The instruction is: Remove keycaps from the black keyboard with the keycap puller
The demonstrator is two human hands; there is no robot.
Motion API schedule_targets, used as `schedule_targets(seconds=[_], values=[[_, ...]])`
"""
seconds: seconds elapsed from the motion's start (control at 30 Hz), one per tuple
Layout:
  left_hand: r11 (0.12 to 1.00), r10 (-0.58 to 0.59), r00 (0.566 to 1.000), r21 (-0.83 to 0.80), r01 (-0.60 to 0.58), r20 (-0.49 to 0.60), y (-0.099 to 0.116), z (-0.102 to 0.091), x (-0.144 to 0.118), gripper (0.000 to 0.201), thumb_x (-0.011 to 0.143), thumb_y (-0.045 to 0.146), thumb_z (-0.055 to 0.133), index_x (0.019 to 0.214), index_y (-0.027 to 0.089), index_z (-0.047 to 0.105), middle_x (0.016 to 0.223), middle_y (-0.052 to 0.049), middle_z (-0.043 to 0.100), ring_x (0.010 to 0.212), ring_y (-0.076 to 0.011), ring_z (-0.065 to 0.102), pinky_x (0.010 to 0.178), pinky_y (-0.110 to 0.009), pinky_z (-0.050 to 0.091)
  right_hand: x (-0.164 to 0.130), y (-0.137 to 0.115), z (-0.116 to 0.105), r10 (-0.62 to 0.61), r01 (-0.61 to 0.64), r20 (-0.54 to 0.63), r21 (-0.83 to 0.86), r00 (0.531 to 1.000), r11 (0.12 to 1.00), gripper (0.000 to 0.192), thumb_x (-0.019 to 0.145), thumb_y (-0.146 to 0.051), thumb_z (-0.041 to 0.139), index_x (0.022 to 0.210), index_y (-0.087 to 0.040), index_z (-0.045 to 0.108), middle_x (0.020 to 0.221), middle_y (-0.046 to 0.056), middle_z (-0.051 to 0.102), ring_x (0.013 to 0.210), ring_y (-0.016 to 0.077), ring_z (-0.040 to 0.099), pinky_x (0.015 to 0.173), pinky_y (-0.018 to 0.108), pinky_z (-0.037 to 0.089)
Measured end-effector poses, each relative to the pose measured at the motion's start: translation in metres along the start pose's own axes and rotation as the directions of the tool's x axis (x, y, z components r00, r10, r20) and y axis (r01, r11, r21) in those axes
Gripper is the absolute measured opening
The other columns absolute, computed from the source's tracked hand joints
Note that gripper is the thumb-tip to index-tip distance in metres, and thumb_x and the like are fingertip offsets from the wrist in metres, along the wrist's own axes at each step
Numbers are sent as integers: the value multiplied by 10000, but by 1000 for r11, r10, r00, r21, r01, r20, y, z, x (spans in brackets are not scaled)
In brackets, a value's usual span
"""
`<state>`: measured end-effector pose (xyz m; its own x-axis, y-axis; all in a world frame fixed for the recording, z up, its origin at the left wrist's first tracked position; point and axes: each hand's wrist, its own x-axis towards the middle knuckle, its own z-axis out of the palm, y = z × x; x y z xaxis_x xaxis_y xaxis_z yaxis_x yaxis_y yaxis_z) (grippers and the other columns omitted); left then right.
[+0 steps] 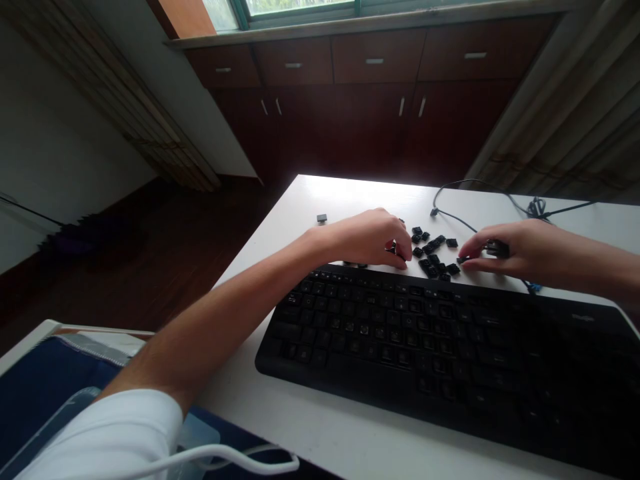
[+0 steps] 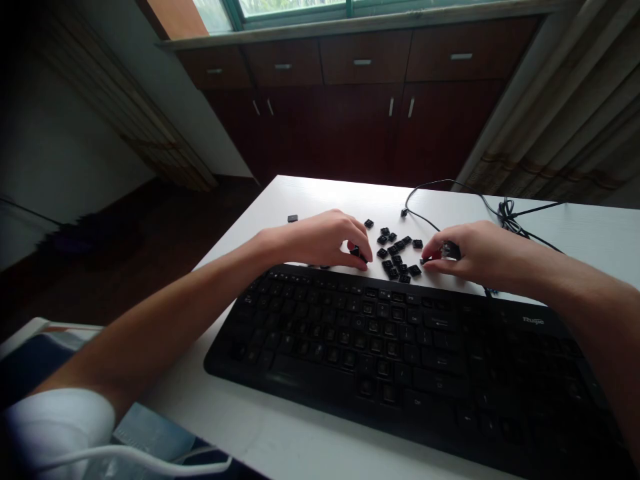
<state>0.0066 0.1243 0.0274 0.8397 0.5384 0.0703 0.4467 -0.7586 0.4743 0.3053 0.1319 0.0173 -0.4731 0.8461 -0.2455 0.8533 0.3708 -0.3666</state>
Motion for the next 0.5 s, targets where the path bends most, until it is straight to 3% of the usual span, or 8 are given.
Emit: schedule_targets(seconds=[0.3, 0.5], values=[[1000, 16, 1000, 0, -16, -3, 1, 6, 2, 125, 871, 254, 772, 984, 207, 799, 959, -17, 783, 856, -163, 713, 788, -272, 507, -4, -10, -5, -22, 22, 18, -33, 1000, 999, 384, 834, -606, 651, 980, -275, 778, 965, 71, 762, 819, 263, 678, 714, 388, 510], [999, -32, 999, -20, 32, 2, 0, -1, -3, 262, 854, 302, 793, 1099, 213, 773, 1017, -31, 777, 852, -156, 709, 764, -253, 507, -7, -14, -8, 39, -39, -6, -33, 999, 999, 429, 864, -633, 618, 1003, -245, 737, 705, 42, 723, 605, 203, 628, 606, 352, 483]])
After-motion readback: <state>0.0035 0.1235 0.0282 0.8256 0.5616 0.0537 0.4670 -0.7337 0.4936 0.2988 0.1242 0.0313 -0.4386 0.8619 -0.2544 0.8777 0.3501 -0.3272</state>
